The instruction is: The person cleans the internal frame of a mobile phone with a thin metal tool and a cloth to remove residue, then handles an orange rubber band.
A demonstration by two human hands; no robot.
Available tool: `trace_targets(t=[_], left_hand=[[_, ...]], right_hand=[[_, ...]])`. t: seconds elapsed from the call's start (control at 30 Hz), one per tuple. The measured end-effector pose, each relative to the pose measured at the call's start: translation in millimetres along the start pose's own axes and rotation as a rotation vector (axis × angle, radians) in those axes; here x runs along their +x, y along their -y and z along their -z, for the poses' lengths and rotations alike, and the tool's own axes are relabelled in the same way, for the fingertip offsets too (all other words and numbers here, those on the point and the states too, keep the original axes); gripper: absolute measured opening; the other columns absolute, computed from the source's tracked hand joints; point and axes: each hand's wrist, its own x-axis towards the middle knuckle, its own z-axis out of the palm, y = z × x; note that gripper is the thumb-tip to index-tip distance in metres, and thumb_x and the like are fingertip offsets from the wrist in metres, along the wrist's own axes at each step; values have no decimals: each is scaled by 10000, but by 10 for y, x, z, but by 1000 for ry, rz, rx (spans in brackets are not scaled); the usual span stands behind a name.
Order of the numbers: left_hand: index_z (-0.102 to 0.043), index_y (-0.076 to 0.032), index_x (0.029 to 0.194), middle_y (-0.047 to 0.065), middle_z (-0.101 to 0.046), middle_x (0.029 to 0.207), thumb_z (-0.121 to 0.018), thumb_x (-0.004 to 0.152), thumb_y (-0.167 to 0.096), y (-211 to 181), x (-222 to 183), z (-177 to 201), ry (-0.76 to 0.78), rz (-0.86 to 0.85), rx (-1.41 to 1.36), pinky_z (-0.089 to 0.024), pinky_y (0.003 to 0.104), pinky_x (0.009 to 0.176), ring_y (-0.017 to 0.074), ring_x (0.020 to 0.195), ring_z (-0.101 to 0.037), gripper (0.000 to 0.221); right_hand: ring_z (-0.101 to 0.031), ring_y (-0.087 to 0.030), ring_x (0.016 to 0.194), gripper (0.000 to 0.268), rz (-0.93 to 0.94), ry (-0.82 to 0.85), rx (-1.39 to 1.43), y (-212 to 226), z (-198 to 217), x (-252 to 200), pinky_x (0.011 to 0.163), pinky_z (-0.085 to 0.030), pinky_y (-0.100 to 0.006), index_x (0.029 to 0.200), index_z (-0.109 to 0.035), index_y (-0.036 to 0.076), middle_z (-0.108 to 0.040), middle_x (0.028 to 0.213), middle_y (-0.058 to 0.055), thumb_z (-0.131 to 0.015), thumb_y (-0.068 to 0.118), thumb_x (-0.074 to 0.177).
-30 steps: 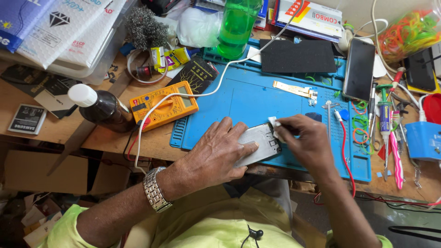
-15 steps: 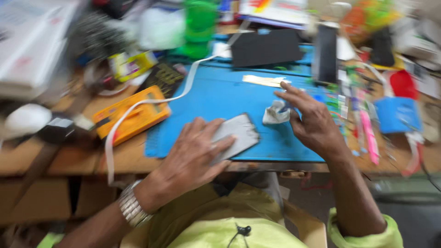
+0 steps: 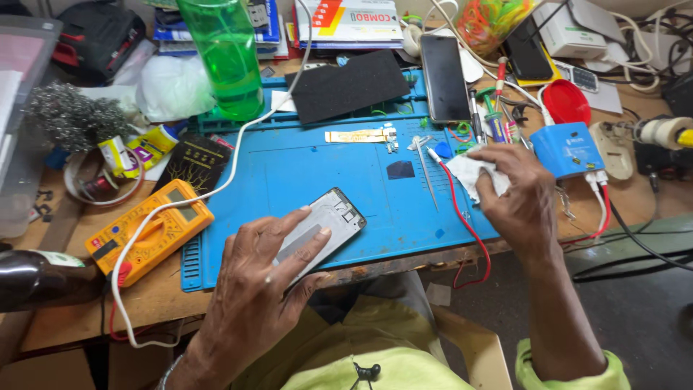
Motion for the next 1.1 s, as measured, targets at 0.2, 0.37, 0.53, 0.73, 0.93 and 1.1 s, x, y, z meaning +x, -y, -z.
trace_targets(t=[0.2,0.37,0.53,0.73,0.93,1.1], left_hand=[[-666,-136,1332,132,-568,1418,-793,811,-262,-55,-19,41,-15,35,-32,-419,480,944,333,1188,-538,551],[-679,-113,1332,110,-608,1386,-797,845,-293,-80,-158,84,-38,60,-86,-436,459,926,310,1170,-560,532],[-711,-104,1273,79,-681,1263,-797,897,-241,-154,-263,100,-162,40,-228,-499,430,970,282,1152,-622,408],[-703,-69,1253,110,-751,1158,-758,944,-146,-347,-273,-141,-89,94,-570,-608,355,874,241,996,-739,324],[-693,-3,1162,147,-733,1031,-696,976,-122,-506,-59,-491,99,85,-709,-591,350,736,257,828,-738,221],[-729,-39,878,79,-709,745,-712,973,-206,-444,-75,-454,186,171,-585,-531,377,569,231,611,-688,193]], right_hand=[[-686,-389,934,329,-88,337,-190,311,-229,59,821,-567,-486,1203,-721,36,-707,1061,-193,-738,126,887],[-678,-382,990,540,-36,477,-395,236,-494,59,851,-584,-469,1366,-591,-30,-652,1098,-248,-677,54,839],[-700,-366,905,628,-95,453,-276,154,-285,34,835,-580,-467,1438,-568,-38,-696,1090,-252,-691,61,830],[-687,-204,919,506,-493,231,555,261,108,-238,844,-562,-348,1403,-598,-34,-728,1037,-169,-659,28,905],[-708,-210,949,185,-443,260,1193,767,-67,-928,846,-603,-350,1091,-679,-82,-727,1027,-167,-620,-84,915],[-742,-207,857,118,-386,-123,1352,950,-110,-795,776,-618,-327,1098,-646,15,-743,958,-144,-592,18,993]])
